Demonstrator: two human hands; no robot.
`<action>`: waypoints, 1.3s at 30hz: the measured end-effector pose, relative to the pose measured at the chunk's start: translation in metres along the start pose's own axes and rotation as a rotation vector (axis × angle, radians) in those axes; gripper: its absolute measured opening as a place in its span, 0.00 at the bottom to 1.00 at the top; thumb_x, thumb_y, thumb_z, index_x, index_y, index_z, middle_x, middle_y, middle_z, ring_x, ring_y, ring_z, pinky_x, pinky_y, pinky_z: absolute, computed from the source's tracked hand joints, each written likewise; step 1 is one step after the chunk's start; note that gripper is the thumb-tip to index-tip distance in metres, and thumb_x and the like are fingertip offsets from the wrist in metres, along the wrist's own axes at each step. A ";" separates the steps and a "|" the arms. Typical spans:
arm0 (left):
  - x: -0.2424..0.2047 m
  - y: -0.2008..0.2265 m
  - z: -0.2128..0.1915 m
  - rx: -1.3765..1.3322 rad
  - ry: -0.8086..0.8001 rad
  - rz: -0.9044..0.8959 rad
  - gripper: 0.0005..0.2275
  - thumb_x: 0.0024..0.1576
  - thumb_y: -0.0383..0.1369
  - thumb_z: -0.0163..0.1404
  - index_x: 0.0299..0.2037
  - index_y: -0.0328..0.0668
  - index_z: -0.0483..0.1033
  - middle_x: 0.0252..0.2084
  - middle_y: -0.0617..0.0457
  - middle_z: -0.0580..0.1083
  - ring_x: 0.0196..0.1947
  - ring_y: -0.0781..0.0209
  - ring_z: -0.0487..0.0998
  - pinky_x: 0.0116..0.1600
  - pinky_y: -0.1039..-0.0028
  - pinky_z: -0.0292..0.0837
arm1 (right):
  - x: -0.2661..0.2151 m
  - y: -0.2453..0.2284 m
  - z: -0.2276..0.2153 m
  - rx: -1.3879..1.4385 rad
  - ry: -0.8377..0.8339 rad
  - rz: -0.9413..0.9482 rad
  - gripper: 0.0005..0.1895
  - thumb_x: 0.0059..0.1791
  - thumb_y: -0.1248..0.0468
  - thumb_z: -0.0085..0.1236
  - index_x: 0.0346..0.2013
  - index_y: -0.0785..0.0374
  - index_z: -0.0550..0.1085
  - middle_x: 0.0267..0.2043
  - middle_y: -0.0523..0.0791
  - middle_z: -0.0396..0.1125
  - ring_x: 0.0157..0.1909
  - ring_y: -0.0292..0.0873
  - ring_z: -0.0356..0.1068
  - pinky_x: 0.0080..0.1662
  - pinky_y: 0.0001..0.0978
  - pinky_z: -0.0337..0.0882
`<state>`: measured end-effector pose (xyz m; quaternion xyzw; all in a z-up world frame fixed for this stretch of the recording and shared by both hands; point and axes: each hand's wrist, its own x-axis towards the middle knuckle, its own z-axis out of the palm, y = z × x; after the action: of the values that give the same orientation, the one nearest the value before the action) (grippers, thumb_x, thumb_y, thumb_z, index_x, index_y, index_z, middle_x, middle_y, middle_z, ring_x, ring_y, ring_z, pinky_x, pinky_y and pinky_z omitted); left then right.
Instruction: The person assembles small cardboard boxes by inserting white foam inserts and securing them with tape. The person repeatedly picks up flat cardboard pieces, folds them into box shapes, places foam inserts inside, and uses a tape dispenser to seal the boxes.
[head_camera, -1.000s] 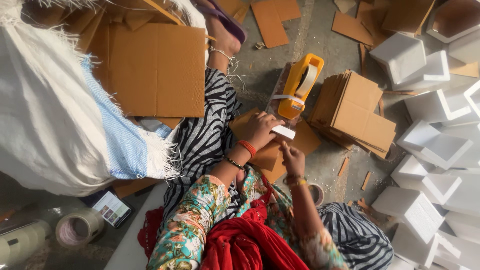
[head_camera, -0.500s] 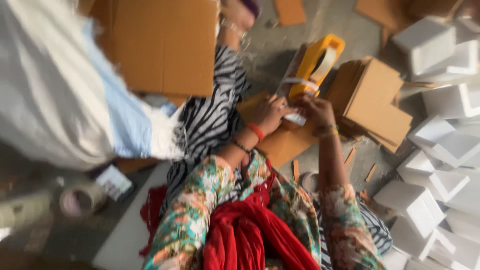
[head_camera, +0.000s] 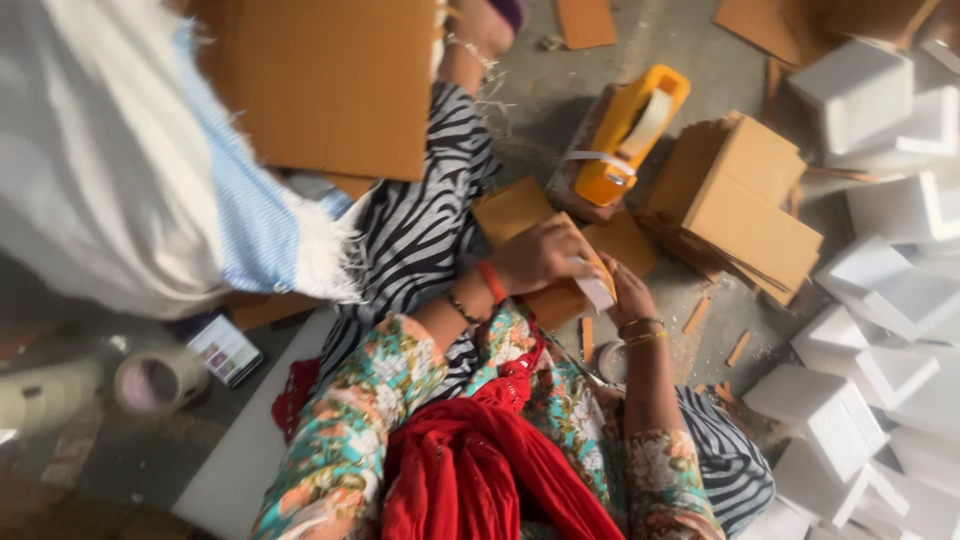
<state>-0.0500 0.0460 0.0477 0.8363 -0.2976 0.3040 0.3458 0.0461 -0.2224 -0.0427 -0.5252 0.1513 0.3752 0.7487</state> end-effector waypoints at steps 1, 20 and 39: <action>0.002 -0.002 -0.004 0.025 0.045 -0.109 0.15 0.56 0.29 0.52 0.50 0.62 0.81 0.47 0.61 0.78 0.52 0.57 0.75 0.62 0.64 0.68 | -0.006 -0.003 0.009 0.149 0.005 0.031 0.20 0.55 0.55 0.46 0.52 0.66 0.72 0.52 0.49 0.72 0.48 0.43 0.77 0.52 0.38 0.77; 0.028 -0.042 -0.004 0.151 -0.176 -0.560 0.14 0.53 0.48 0.58 0.48 0.65 0.85 0.40 0.59 0.76 0.50 0.57 0.73 0.55 0.63 0.70 | -0.021 -0.035 0.078 -0.729 0.003 -0.748 0.20 0.46 0.64 0.64 0.53 0.62 0.74 0.47 0.46 0.76 0.48 0.36 0.76 0.49 0.30 0.76; 0.019 -0.032 0.008 0.289 -0.105 -0.566 0.07 0.58 0.46 0.55 0.43 0.67 0.84 0.41 0.62 0.75 0.48 0.56 0.72 0.54 0.61 0.68 | -0.007 0.036 0.077 -1.086 0.465 -0.474 0.21 0.50 0.47 0.64 0.29 0.63 0.83 0.24 0.49 0.74 0.26 0.40 0.71 0.32 0.33 0.69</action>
<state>-0.0122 0.0533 0.0441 0.9408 -0.0245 0.1914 0.2786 0.0021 -0.1500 -0.0318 -0.9170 -0.0221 0.0988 0.3858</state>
